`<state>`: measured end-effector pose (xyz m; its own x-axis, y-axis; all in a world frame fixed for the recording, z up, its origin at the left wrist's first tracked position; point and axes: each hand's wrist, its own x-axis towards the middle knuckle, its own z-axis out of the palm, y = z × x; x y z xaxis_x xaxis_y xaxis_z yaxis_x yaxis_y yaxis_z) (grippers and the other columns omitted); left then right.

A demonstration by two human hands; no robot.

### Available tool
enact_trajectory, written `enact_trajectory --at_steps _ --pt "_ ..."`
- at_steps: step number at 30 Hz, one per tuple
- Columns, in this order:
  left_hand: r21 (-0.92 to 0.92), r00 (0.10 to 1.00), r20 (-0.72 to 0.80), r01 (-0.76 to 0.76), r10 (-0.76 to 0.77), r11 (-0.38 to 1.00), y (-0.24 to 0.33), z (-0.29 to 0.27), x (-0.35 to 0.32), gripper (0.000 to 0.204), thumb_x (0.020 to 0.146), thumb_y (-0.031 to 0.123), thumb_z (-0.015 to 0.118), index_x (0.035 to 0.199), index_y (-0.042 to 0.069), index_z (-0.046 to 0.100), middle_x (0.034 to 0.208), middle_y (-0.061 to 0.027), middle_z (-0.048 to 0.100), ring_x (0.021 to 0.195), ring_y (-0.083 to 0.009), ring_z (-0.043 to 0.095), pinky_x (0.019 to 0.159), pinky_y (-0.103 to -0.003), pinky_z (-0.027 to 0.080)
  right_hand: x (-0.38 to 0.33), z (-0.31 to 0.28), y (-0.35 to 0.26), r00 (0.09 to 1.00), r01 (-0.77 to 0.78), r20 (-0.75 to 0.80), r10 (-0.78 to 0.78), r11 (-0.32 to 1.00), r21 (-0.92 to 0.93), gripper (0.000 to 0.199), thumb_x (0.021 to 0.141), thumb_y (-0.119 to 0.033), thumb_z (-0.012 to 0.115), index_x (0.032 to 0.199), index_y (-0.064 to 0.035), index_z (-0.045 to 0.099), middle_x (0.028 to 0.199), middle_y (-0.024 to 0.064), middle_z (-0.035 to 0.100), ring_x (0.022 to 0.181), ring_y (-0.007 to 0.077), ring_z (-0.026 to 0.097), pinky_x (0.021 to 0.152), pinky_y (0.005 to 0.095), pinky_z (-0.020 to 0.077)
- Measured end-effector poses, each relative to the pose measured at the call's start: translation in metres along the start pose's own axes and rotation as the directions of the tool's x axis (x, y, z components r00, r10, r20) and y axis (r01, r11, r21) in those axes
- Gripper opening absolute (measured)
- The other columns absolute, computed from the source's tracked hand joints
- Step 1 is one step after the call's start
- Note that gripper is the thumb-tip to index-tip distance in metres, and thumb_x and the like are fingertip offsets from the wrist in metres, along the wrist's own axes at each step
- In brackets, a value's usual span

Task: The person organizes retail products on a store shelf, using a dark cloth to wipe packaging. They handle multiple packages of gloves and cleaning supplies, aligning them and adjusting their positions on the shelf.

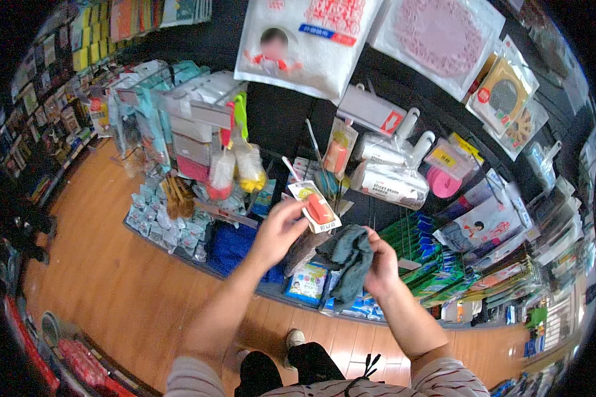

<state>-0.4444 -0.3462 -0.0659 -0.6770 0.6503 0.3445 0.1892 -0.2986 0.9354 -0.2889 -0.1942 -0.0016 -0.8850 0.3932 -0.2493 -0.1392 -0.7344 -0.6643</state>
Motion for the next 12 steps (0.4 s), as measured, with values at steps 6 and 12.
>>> enact_trajectory --at_steps 6,12 --pt "-0.696 0.919 -0.036 0.259 -0.392 0.67 0.067 0.069 -0.107 0.051 0.09 0.026 0.051 0.135 0.011 0.032 0.133 -0.0041 0.04 0.113 -0.0172 0.045 0.091 -0.033 0.04 -0.044 0.039 0.036 0.998 0.054 0.037 -0.046 0.972 -0.228 0.034 0.08 0.001 0.044 0.113 -0.0049 0.047 0.107 0.0098 0.055 0.1 0.0198 0.052 0.088 0.0318 0.042" --pt "-0.759 0.771 -0.229 0.241 -0.594 0.606 0.107 0.055 -0.147 0.028 0.087 0.014 0.053 0.115 0.01 0.049 0.111 -0.0037 0.055 0.103 -0.0174 0.053 0.088 -0.033 0.044 -0.083 0.056 0.043 0.955 0.158 0.276 0.109 0.601 -0.783 0.039 0.081 0.005 0.05 0.119 -0.0026 0.046 0.108 0.0051 0.054 0.098 0.0108 0.051 0.085 0.0235 0.0411"
